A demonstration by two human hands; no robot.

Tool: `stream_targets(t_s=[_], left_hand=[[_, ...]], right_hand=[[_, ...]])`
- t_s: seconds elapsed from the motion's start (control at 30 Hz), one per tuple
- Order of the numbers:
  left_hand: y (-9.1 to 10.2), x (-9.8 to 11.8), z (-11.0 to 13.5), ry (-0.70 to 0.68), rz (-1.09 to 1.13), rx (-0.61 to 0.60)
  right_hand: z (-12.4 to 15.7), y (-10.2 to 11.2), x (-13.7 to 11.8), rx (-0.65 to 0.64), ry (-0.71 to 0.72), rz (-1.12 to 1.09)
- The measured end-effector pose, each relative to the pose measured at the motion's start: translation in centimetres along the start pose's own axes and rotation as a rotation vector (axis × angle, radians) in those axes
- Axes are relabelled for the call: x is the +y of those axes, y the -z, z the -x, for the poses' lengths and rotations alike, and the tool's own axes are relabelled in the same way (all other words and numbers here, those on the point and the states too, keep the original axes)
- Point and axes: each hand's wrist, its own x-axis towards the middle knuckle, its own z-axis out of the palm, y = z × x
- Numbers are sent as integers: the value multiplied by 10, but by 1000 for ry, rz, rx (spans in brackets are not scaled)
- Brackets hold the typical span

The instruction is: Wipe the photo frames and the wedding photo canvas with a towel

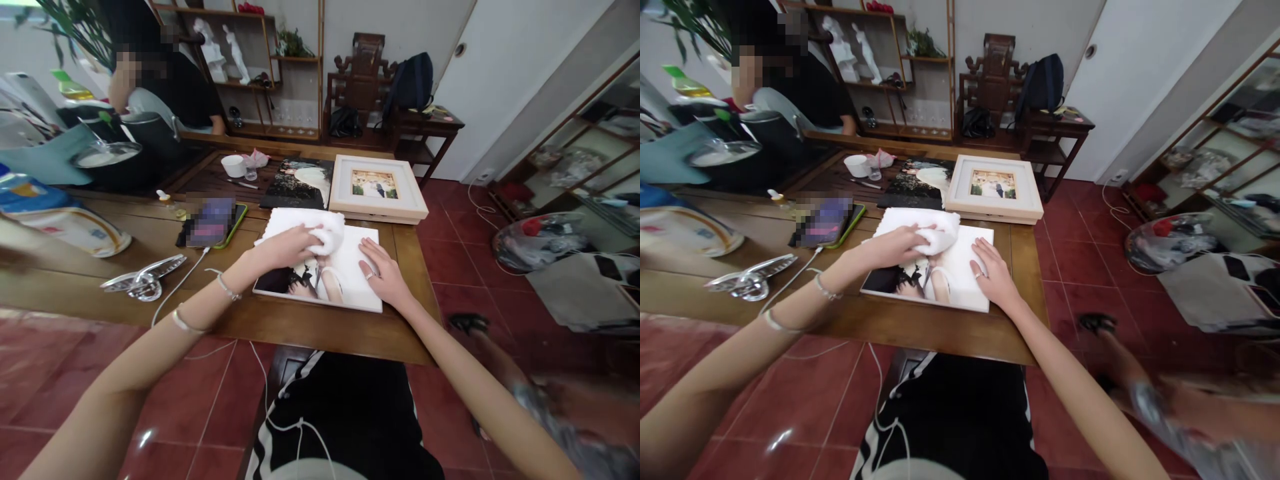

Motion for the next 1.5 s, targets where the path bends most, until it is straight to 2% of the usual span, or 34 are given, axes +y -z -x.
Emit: stream_targets(t_s=[0.13,0.23,0.3,0.4,0.57,0.7,0.83,1.0,1.17,1.27,1.37,1.5], left_hand=[[-12,-13,-13,27,-45,81],[-17,-8,-7,40,-66,79],[-18,3,5,54,-54,52],[-13,31,35,61,6,-27],[-1,84,88,-127,127,-127],[3,97,106,-180,162,-97],[5,82,98,-138,203,-83],[3,42,71,-96,157,-97],[-5,-3,37,45,32,68],[-9,-22,21,78,-19,131],[-11,-28,17,65,-6,125],[-10,-16,32,93,38,82]], right_hand=[[0,0,0,7,-3,-7],[0,0,0,8,-4,-6],[0,0,0,1,-6,-1],[0,0,-1,-14,-16,12],[0,-2,0,-6,-8,23],[-1,-2,0,-2,-8,30],[-1,-1,-1,-7,-5,32],[0,0,-1,-10,-13,29],[0,-1,1,-1,9,33],[0,-1,1,3,13,37],[0,0,1,5,11,30],[0,0,1,2,9,25]])
